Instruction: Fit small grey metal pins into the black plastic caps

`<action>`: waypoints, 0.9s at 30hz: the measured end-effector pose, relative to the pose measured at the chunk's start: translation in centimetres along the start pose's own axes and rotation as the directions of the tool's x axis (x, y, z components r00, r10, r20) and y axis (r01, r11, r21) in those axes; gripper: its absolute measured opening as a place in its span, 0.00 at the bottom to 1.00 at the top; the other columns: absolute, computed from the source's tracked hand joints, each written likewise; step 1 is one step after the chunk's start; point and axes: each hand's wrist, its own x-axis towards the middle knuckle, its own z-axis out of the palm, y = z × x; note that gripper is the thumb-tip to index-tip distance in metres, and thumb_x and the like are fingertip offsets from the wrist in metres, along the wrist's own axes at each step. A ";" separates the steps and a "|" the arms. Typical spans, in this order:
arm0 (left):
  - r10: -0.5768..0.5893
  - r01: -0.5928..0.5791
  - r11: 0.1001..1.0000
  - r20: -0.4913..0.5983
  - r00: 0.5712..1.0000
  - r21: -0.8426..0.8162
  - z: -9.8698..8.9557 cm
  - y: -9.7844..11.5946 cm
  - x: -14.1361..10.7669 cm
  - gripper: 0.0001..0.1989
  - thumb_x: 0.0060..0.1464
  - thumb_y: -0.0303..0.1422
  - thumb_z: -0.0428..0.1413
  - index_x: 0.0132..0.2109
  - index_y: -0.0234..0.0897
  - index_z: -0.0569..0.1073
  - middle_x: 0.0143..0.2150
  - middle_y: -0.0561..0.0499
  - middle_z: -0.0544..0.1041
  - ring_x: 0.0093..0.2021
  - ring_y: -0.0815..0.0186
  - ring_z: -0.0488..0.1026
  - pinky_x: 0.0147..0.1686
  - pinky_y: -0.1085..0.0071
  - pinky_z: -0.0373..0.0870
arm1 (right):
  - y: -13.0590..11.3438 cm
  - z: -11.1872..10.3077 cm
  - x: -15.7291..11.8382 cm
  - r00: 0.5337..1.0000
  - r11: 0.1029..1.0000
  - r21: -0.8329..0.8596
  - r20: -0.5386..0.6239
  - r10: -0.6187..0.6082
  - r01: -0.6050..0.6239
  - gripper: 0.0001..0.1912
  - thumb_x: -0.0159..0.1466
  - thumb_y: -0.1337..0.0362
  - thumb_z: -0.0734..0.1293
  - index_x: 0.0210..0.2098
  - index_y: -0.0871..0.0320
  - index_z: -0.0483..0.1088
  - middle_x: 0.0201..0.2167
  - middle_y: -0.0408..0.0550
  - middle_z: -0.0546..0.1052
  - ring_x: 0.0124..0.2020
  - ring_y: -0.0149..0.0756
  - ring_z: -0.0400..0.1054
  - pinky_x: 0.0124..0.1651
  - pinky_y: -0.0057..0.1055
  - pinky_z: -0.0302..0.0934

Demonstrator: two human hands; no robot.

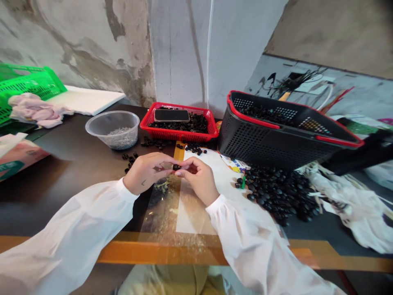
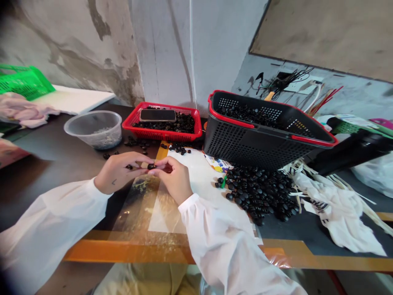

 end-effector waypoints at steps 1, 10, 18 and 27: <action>0.009 -0.009 1.000 -0.008 1.000 0.019 0.0 0.0 -0.1 0.11 0.59 0.36 0.60 0.47 0.40 0.79 0.41 0.48 0.81 0.33 0.69 0.77 0.33 0.76 0.75 | 0.0 0.0 0.0 1.000 1.000 -0.013 -0.002 -0.003 0.003 0.13 0.51 0.59 0.78 0.32 0.54 0.74 0.29 0.41 0.79 0.32 0.35 0.73 0.40 0.32 0.66; 0.045 -0.039 0.994 -0.050 0.998 0.106 0.0 0.4 0.1 0.12 0.59 0.41 0.59 0.45 0.40 0.79 0.37 0.49 0.81 0.29 0.70 0.76 0.31 0.76 0.74 | -0.1 -0.3 0.0 1.000 0.997 -0.080 -0.017 -0.021 0.020 0.11 0.53 0.59 0.77 0.33 0.54 0.75 0.30 0.42 0.78 0.32 0.36 0.73 0.39 0.33 0.66; 0.019 -0.018 0.998 -0.016 1.000 0.063 0.0 0.0 -0.1 0.11 0.59 0.38 0.60 0.46 0.40 0.80 0.38 0.49 0.82 0.29 0.70 0.77 0.32 0.76 0.74 | -0.1 -0.1 0.0 1.000 0.999 -0.052 0.014 -0.003 0.004 0.11 0.53 0.60 0.77 0.33 0.54 0.74 0.30 0.42 0.79 0.32 0.35 0.73 0.39 0.32 0.67; -0.185 0.163 0.960 -0.083 0.979 -0.227 0.8 0.8 -0.3 0.14 0.54 0.43 0.64 0.42 0.38 0.82 0.35 0.48 0.84 0.29 0.66 0.79 0.31 0.74 0.77 | -1.1 -0.1 -0.6 0.995 0.991 -0.085 0.008 -0.103 0.104 0.09 0.56 0.60 0.76 0.31 0.53 0.72 0.27 0.39 0.77 0.27 0.32 0.71 0.34 0.30 0.65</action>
